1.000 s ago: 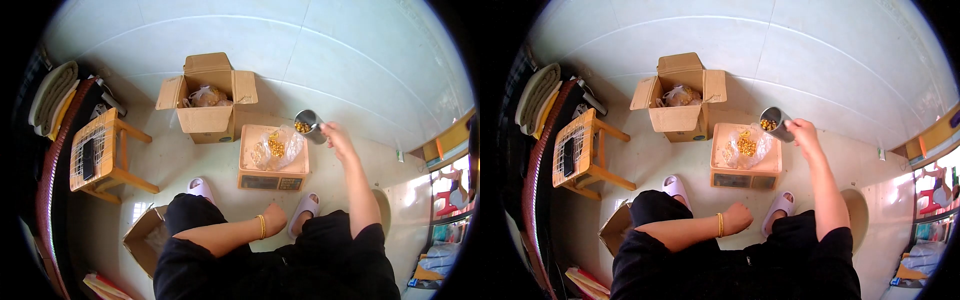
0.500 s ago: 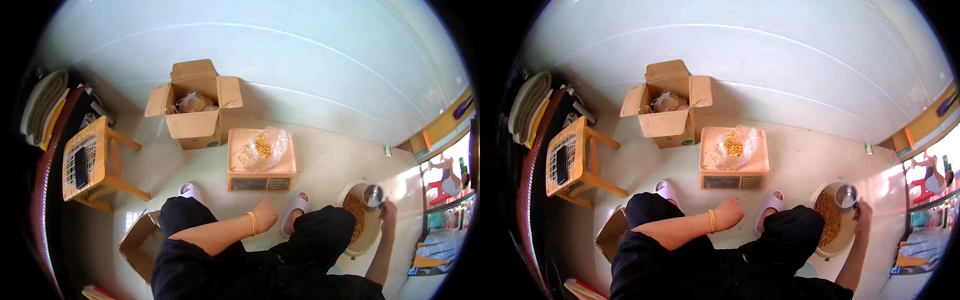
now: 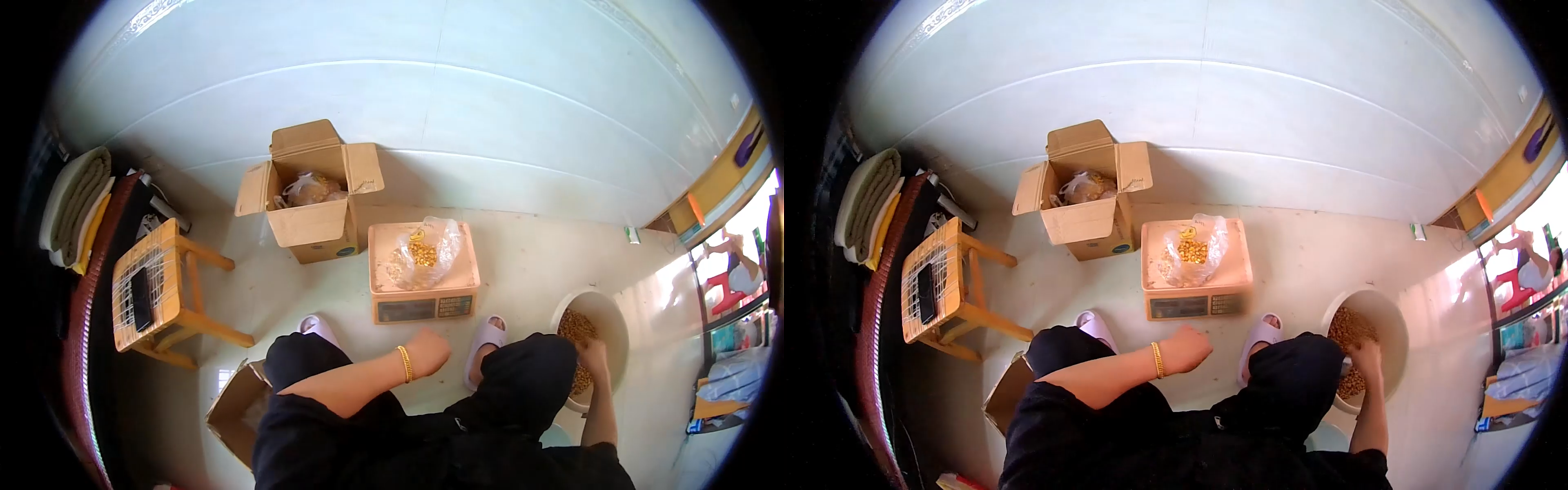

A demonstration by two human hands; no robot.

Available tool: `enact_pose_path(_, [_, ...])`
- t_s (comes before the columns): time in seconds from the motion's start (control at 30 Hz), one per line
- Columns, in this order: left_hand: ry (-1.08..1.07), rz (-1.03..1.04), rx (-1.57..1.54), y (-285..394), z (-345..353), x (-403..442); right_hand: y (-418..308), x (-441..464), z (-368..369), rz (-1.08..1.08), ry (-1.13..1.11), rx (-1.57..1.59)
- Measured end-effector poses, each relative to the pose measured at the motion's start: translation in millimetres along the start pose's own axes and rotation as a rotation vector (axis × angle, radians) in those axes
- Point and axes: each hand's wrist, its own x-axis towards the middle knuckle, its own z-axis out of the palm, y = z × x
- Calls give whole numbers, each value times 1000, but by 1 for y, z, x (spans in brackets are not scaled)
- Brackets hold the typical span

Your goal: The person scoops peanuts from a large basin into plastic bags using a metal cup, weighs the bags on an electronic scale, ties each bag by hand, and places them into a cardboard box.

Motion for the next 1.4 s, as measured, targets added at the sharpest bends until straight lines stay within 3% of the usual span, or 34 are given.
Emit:
enact_pose_path(0.03, [1, 0, -1, 1, -2, 1, -10, 13, -17, -104, 75, 68])
enact_pose_path(0.1, [-6, -42, -41, 2, -10, 1, -86, 20, -69, -8, 26, 210])
enact_pose_path(0.17, [24, -21, -39, 9, -31, 0, -96, 76, -62, -273, 124, 294])
enact_pose_path(0.23, [48, -6, -43, 11, -48, 7, -170, 94, -88, -534, 105, 146])
enact_pose_path(0.3, [-27, 10, 23, 8, -67, 21, -236, 109, -88, -612, 35, 153])
enact_pose_path(0.43, [123, -146, -63, -29, -106, 41, -344, 115, -52, -568, -41, 93])
enact_pose_path(0.5, [392, -515, -125, -61, -110, 49, -373, 112, -19, -482, -54, 211])
enact_pose_path(0.57, [487, -574, -179, -87, -112, 48, -385, 114, 25, -440, -45, 318])
enact_pose_path(0.63, [560, -705, -274, -105, -118, 43, -389, 118, 79, -352, 426, 280])
enact_pose_path(0.67, [562, -706, -264, -113, -111, 46, -388, 117, 96, -353, 430, 289])
enact_pose_path(0.73, [790, -997, -268, -132, -72, 56, -381, 121, 119, -284, 575, 290])
enact_pose_path(0.77, [809, -1030, -148, -148, -49, 61, -378, 125, 121, -280, 565, 290])
enact_pose_path(0.8, [796, -1035, -155, -153, -47, 60, -373, 127, 119, -183, 402, 364])
enact_pose_path(0.83, [618, -1094, -345, -161, -46, 56, -367, 130, 117, -86, 240, 432])
enact_pose_path(0.87, [432, -1144, -533, -166, -43, 51, -359, 140, 126, -82, 228, 421])
enact_pose_path(0.93, [384, -1060, -530, -179, -34, 51, -353, 161, 133, -129, 200, 503])
enact_pose_path(0.97, [502, -1048, -527, -183, -30, 54, -351, 171, 137, -132, 199, 497])
enact_pose_path(1.03, [611, -1038, -528, -182, -34, 57, -352, 171, 124, -51, 46, 961])
enact_pose_path(1.07, [784, -913, -402, -184, -40, 60, -354, 171, 121, -45, 39, 955])
enact_pose_path(1.1, [949, -782, -271, -183, -49, 60, -356, 170, 121, -180, 96, 1241])
enact_pose_path(1.13, [942, -791, -272, -177, -63, 59, -360, 169, 121, -320, 155, 1527])
enact_pose_path(1.17, [1078, -664, -180, -167, -82, 58, -364, 166, 117, -316, 146, 1529])
enact_pose_path(1.2, [1209, -529, -85, -161, -91, 59, -368, 161, 107, -305, -41, 1694])
enact_pose_path(1.23, [1208, -531, -83, -160, -89, 60, -370, 157, 101, -292, -232, 1850])
enact_pose_path(1.3, [994, -445, -106, -157, -87, 62, -378, 147, 95, -355, -316, 1738])
enact_pose_path(1.37, [934, -531, -215, -150, -82, 64, -386, 139, 96, -416, -397, 1619])
enact_pose_path(1.4, [867, -614, -328, -147, -81, 64, -386, 136, 101, -468, -436, 1274])
